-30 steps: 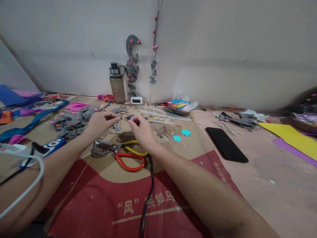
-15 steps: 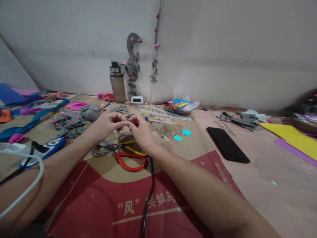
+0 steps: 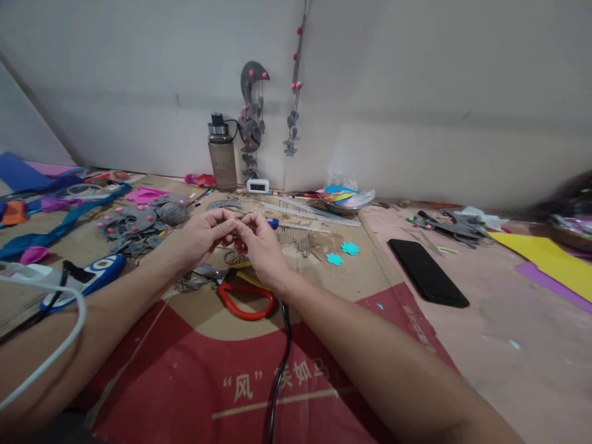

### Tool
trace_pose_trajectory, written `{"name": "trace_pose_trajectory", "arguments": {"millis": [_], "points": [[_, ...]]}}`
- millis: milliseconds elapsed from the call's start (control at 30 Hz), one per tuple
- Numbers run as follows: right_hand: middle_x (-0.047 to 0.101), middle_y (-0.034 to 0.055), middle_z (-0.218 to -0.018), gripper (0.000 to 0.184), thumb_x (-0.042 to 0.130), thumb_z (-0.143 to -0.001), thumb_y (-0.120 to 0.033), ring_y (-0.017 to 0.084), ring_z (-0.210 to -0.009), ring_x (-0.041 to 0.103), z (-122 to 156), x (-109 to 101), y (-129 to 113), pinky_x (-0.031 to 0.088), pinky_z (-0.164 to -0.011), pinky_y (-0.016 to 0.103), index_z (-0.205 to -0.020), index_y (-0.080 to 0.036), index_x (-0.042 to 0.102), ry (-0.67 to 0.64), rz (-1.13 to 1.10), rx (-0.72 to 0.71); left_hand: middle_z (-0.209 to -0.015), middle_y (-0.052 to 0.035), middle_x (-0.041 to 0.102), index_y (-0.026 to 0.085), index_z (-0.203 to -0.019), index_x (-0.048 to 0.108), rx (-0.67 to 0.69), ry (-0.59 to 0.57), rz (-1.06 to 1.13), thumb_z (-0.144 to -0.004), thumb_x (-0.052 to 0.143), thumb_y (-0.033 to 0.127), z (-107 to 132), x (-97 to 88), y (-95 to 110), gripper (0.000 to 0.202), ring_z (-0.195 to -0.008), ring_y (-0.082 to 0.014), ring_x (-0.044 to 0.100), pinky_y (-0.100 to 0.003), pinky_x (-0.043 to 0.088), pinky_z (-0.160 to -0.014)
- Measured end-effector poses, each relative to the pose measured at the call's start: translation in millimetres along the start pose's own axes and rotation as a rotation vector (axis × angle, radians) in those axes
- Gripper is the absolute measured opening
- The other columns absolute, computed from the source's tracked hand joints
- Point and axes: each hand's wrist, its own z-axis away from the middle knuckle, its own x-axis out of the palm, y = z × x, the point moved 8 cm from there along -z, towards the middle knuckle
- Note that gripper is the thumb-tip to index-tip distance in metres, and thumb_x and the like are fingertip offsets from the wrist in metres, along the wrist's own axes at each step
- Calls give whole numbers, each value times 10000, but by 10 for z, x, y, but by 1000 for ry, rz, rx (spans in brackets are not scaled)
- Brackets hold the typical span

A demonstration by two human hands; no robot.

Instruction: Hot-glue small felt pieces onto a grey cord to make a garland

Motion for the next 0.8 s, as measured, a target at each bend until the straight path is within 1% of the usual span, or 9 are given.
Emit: {"name": "trace_pose_trajectory", "arguments": {"millis": [100, 167, 233, 367, 467, 567, 800], "points": [[528, -72, -629, 291, 612, -778, -440, 58, -495, 442, 4, 4, -19, 331, -486, 198, -798, -221, 421, 15, -34, 3, -589, 23, 510, 147, -682, 547, -62, 25, 235, -718, 707, 406, 8, 38, -68, 306, -519, -76, 473, -208, 396, -519], [514, -70, -642, 299, 601, -778, -466, 53, -505, 441, -3, -16, -18, 344, -497, 195, -786, -215, 440, 25, -65, 8, -614, 16, 528, 137, -691, 560, -89, 72, 318, -713, 721, 383, 6, 22, -87, 294, -522, -63, 467, -193, 399, -514], [513, -65, -662, 307, 599, -775, -484, 55, -530, 458, -11, -26, -4, 362, -517, 196, -792, -213, 456, 21, -84, 20, -636, 4, 548, 130, -700, 573, -90, 112, 348, -716, 724, 371, -2, -5, -89, 285, -531, -62, 477, -190, 409, -514], [538, -54, -684, 308, 591, -784, -495, 62, -552, 471, -13, -1, 18, 369, -528, 200, -807, -215, 464, -13, -64, 27, -640, -8, 571, 129, -721, 611, -31, 116, 282, -748, 696, 356, -25, -26, -67, 244, -540, -78, 504, -207, 424, -518], [540, -55, -675, 303, 581, -795, -494, 63, -538, 461, -18, 1, 16, 359, -513, 203, -810, -218, 454, -19, -54, -3, -624, -9, 579, 134, -736, 632, 16, 99, 188, -765, 672, 366, -23, -19, -36, 237, -539, -93, 523, -229, 430, -531], [526, -61, -659, 306, 574, -799, -499, 65, -525, 459, -33, -24, 29, 355, -505, 207, -820, -222, 445, -7, -20, -26, -623, -10, 588, 140, -736, 637, 23, 102, 84, -757, 667, 386, -1, -17, -2, 249, -549, -104, 535, -248, 441, -565], [511, -66, -655, 276, 540, -821, -484, 72, -516, 456, -38, -43, 19, 362, -500, 214, -867, -236, 428, 48, 95, -70, -633, -19, 617, 144, -689, 623, 38, 203, -114, -694, 716, 387, 46, -73, 77, 260, -549, -102, 532, -230, 420, -546]]}}
